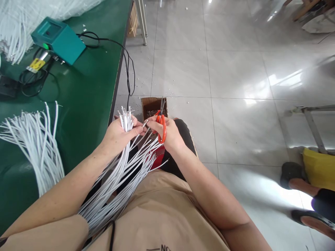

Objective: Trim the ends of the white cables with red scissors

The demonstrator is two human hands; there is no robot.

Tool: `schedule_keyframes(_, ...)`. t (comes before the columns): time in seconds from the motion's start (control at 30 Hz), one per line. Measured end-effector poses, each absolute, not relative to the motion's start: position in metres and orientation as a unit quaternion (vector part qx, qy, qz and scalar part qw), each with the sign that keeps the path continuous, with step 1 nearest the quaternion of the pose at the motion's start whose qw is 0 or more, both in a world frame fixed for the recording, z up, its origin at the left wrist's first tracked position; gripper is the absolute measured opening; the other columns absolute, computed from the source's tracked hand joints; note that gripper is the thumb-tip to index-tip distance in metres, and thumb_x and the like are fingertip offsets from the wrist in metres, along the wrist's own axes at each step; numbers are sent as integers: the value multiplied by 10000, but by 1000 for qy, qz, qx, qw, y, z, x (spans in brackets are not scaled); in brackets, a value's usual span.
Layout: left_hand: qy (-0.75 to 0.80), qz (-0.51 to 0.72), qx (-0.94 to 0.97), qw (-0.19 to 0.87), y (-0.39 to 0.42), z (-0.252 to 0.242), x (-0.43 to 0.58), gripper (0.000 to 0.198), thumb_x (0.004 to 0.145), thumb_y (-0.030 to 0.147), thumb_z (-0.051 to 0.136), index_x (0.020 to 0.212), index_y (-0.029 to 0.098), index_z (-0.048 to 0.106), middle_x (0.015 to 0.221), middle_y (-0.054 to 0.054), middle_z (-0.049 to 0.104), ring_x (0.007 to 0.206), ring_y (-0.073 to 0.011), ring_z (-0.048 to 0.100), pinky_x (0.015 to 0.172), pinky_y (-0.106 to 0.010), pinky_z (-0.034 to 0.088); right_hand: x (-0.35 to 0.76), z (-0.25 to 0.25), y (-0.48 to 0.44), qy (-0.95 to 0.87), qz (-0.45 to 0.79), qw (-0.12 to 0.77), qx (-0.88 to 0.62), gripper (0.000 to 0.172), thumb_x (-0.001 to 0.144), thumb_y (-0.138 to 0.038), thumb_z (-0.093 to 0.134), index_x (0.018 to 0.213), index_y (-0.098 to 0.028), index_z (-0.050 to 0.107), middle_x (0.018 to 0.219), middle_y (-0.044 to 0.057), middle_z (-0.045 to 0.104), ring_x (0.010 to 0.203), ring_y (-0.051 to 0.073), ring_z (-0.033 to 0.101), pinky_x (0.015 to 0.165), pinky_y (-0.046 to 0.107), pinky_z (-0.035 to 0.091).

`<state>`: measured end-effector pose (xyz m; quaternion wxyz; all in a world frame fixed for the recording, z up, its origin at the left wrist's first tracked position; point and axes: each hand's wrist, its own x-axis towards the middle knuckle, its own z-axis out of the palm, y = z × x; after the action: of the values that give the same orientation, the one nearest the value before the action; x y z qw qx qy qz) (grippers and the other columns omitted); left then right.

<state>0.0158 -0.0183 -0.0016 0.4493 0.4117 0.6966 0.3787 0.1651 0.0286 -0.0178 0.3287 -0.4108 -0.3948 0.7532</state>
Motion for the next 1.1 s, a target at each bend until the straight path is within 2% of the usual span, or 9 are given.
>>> schedule_keyframes(0.1,649,422,368,514,-18,-6,15,299,639,271,757,734,205,481,751,23,641,710,-168,651,771,-351,528,165,-20,28,-374,760,332,-416,163,710,-299,682,646,-158,634,575,-40,532,564,69,445,569,199,384)
schedule_keyframes(0.23,701,388,423,424,-18,-5,13,269,636,303,772,740,191,551,793,0,657,758,-161,619,771,-314,479,168,-19,28,-409,701,356,-464,295,739,-455,667,688,-164,657,575,-38,512,559,76,431,553,209,373)
schedule_keyframes(0.4,726,353,457,374,-18,-6,11,239,647,355,754,730,186,607,790,-15,656,746,-173,601,734,-312,457,166,-23,23,-486,659,343,-459,243,721,-414,675,791,-182,691,678,-22,610,616,102,521,582,220,423)
schedule_keyframes(0.53,694,400,406,440,-18,-6,13,291,609,307,788,719,189,545,781,-2,653,731,-163,605,755,-321,475,164,-38,24,-486,644,348,-477,206,753,-369,630,804,-181,697,653,-27,599,599,98,505,570,217,411)
schedule_keyframes(0.63,672,410,385,481,-18,-2,13,293,610,288,801,739,185,559,800,-8,657,765,-167,622,795,-335,488,166,-43,27,-480,612,356,-518,217,760,-377,629,766,-168,688,614,-31,567,583,94,483,565,220,397)
schedule_keyframes(0.73,666,397,374,509,-17,1,13,244,644,276,781,797,181,616,878,-35,680,772,-163,620,768,-326,498,168,-36,27,-472,606,409,-493,239,767,-384,645,854,-166,694,777,-1,654,717,111,564,676,225,447)
schedule_keyframes(0.8,656,396,362,530,-17,3,13,232,662,270,768,833,181,639,890,-42,679,766,-159,619,749,-317,504,168,-31,26,-472,645,407,-443,251,767,-386,655,878,-165,697,829,10,674,768,117,590,727,230,462)
schedule_keyframes(0.93,626,390,338,585,-15,5,10,239,684,290,750,882,194,657,911,-37,660,817,-165,629,799,-317,515,164,-32,23,-474,686,353,-424,248,729,-394,692,793,-155,686,704,-7,636,646,102,546,629,222,445)
schedule_keyframes(1.1,663,369,354,548,-15,2,4,283,690,353,752,910,195,672,881,-32,661,808,-173,623,798,-317,502,165,-31,21,-459,629,414,-471,246,756,-409,664,785,-165,658,762,1,649,700,115,557,671,228,454)
